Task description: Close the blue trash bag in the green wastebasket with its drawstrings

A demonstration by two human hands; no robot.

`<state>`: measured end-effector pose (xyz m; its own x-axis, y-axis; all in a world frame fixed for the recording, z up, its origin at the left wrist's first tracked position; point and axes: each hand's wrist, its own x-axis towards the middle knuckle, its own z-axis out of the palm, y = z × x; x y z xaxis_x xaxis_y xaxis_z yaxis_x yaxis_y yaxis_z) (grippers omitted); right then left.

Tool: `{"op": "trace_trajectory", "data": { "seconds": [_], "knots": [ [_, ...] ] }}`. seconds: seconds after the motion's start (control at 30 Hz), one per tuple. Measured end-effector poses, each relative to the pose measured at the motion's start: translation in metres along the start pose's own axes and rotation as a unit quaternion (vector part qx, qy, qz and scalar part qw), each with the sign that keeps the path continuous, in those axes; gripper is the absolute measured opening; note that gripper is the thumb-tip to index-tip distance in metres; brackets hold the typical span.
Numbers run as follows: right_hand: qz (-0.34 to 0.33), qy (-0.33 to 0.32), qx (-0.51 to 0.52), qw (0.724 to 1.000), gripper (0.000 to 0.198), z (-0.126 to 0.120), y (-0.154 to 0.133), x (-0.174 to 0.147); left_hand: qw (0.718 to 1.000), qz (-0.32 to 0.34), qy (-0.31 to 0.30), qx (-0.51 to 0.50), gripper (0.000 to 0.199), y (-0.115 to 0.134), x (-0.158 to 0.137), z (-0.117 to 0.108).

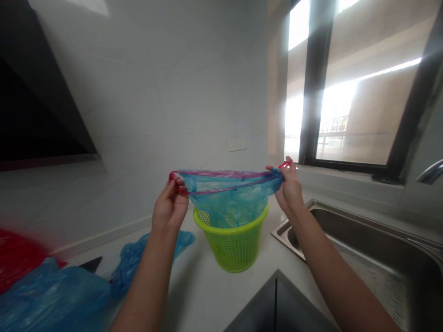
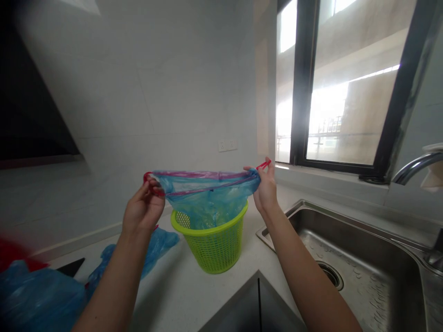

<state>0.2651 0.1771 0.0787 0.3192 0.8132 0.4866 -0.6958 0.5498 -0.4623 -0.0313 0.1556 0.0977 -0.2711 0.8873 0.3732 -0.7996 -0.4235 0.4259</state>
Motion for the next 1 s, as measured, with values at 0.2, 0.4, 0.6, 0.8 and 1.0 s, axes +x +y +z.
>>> {"op": "trace_trajectory", "data": {
  "seconds": [0.2, 0.4, 0.6, 0.8, 1.0],
  "knots": [
    [0.045, 0.041, -0.056, 0.997, 0.03, 0.004, 0.012, -0.008, 0.993, 0.048, 0.103, -0.04, 0.027, 0.0, 0.006, -0.001],
    [0.12, 0.136, 0.108, 0.978, 0.022, -0.004, 0.011, 0.006, 0.994, 0.061, 0.083, -0.036, 0.026, 0.003, -0.002, 0.007],
    [0.107, 0.021, 0.004, 0.994, 0.017, 0.004, 0.01, -0.004, 0.987, 0.084, -0.067, 0.118, 0.061, -0.006, -0.027, 0.018],
    [0.055, -0.241, -0.396, 0.884, 0.031, 0.034, 0.001, -0.044, 0.907, 0.083, -0.201, 0.36, 0.064, -0.023, -0.063, 0.03],
    [-0.067, -0.302, -0.583, 0.752, 0.021, 0.044, -0.002, -0.072, 0.846, 0.062, -0.253, 0.465, 0.036, -0.047, -0.085, 0.033]
  ]
}}
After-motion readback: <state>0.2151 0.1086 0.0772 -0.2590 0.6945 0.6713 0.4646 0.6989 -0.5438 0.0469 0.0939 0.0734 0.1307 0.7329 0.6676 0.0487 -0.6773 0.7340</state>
